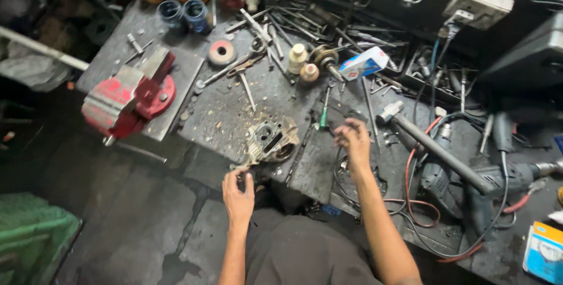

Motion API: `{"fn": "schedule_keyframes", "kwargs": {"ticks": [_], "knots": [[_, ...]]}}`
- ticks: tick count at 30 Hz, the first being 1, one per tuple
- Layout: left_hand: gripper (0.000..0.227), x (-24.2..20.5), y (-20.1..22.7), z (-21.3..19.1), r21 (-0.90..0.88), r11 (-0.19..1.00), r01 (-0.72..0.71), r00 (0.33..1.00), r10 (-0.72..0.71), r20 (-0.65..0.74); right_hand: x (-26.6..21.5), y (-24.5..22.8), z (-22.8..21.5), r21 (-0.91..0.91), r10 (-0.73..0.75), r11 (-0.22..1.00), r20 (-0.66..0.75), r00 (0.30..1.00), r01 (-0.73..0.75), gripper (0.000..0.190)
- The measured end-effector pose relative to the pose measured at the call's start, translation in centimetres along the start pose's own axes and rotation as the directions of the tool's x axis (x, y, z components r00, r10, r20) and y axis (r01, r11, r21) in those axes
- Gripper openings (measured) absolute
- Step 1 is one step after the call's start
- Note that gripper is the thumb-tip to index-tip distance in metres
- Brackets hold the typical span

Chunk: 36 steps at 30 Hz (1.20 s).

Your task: The person uses a screwdriver to scrape and clean the interior surfaces of a small engine cylinder block. They rotate the part to access different areas and continue scraping along the inner walls and ports.

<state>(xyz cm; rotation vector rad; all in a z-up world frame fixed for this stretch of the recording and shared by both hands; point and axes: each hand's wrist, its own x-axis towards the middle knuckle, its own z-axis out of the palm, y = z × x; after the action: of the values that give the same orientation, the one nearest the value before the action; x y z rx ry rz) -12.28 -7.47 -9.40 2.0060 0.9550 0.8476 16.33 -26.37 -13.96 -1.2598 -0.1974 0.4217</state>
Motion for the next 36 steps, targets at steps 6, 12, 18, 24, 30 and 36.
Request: {"fn": "schedule_keyframes", "kwargs": {"ticks": [6,12,18,24,30,36], "knots": [[0.018,7.1,1.5,2.7,-0.078,0.992,-0.099,0.995,0.101,0.019,-1.0,-0.2,2.8,-0.135,0.374,0.917,-0.041,0.926,-0.376,0.046],[0.02,11.9,1.7,3.9,-0.213,0.973,-0.091,0.992,0.108,0.07,1.0,-1.3,6.2,0.132,0.247,0.964,-0.138,0.959,-0.23,0.045],[0.018,14.8,-0.8,4.2,-0.22,0.972,-0.082,0.984,0.114,0.139,0.6,-2.9,6.8,0.096,0.118,0.99,-0.159,0.98,-0.104,0.03],[0.023,21.7,-4.2,5.5,0.114,0.955,-0.276,0.96,0.267,0.088,-1.7,-3.3,8.3,0.014,0.219,0.975,-0.197,0.956,-0.221,0.027],[0.029,27.8,-5.7,8.8,0.296,0.863,-0.409,0.913,0.388,0.128,-2.9,-3.1,7.7,-0.024,0.262,0.963,-0.141,0.955,-0.268,0.018],[0.027,29.2,-6.3,10.8,0.57,0.747,-0.344,0.938,0.304,0.167,-4.0,-2.3,6.9,-0.008,0.261,0.964,-0.147,0.954,-0.265,0.013]]}}
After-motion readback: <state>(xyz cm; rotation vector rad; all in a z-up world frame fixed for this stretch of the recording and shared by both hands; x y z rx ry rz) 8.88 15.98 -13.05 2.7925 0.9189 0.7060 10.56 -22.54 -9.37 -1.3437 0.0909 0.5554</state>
